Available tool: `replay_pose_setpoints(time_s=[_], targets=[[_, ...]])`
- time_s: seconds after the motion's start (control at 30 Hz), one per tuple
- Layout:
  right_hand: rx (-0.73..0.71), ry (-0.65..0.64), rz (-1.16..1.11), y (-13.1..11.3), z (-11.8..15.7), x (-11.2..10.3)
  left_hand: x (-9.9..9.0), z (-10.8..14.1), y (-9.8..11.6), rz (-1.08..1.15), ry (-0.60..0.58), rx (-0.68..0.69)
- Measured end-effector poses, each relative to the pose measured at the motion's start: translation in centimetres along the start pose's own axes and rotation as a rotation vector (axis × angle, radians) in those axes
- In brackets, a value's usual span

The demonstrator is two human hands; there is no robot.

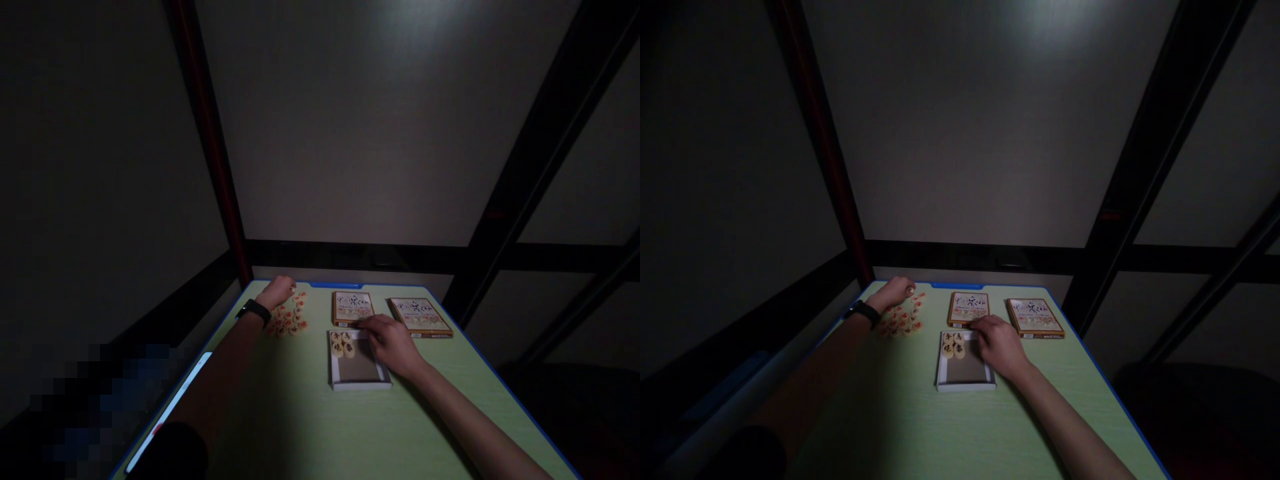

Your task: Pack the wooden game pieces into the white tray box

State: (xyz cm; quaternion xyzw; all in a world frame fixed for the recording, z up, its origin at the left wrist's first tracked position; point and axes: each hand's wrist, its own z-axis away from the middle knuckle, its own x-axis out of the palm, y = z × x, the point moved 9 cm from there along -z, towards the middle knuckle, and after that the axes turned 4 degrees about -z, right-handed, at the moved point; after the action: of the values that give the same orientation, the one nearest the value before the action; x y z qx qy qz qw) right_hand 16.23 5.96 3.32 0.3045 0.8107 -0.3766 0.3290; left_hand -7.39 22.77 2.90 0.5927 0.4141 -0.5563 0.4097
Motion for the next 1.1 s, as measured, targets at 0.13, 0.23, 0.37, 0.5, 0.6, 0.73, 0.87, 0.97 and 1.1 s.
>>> replay_pose_setpoints(time_s=[0.13, 0.23, 0.37, 0.5, 0.6, 0.73, 0.87, 0.97, 1.1], targets=[[0.010, -0.001, 0.000, 0.1, 0.0, -0.1, 0.4, 0.0, 0.4, 0.000, -0.014, 0.005], [0.018, -0.005, -0.011, 0.2, 0.0, -0.1, 0.3, 0.2, 0.6, -0.008, -0.018, -0.001], [0.014, 0.000, -0.022, 0.1, 0.0, -0.2, -0.6, 0.7, 1.2, -0.012, -0.001, -0.001], [0.015, 0.030, -0.076, 0.0, -0.1, -0.4, -2.7, 1.9, 3.4, 0.007, 0.053, 0.043], [0.105, 0.109, -0.274, 0.6, -0.2, -0.7, -5.0, 4.2, 7.1, 0.087, 0.182, 0.166], [0.354, 0.134, -0.900, 1.7, -0.2, 0.8, -6.2, 9.1, 13.0, 0.253, 0.320, 0.380], [0.449, 0.060, -1.297, 1.0, -0.2, 2.4, -4.6, 12.6, 16.5, 0.402, 0.282, 0.437], [0.487, 0.001, -1.347, 0.8, 0.1, 3.0, -3.5, 13.1, 16.5, 0.478, 0.279, 0.360], [0.523, -0.028, -1.380, 1.2, 0.4, 3.4, -3.0, 12.8, 15.8, 0.555, 0.304, 0.321]])
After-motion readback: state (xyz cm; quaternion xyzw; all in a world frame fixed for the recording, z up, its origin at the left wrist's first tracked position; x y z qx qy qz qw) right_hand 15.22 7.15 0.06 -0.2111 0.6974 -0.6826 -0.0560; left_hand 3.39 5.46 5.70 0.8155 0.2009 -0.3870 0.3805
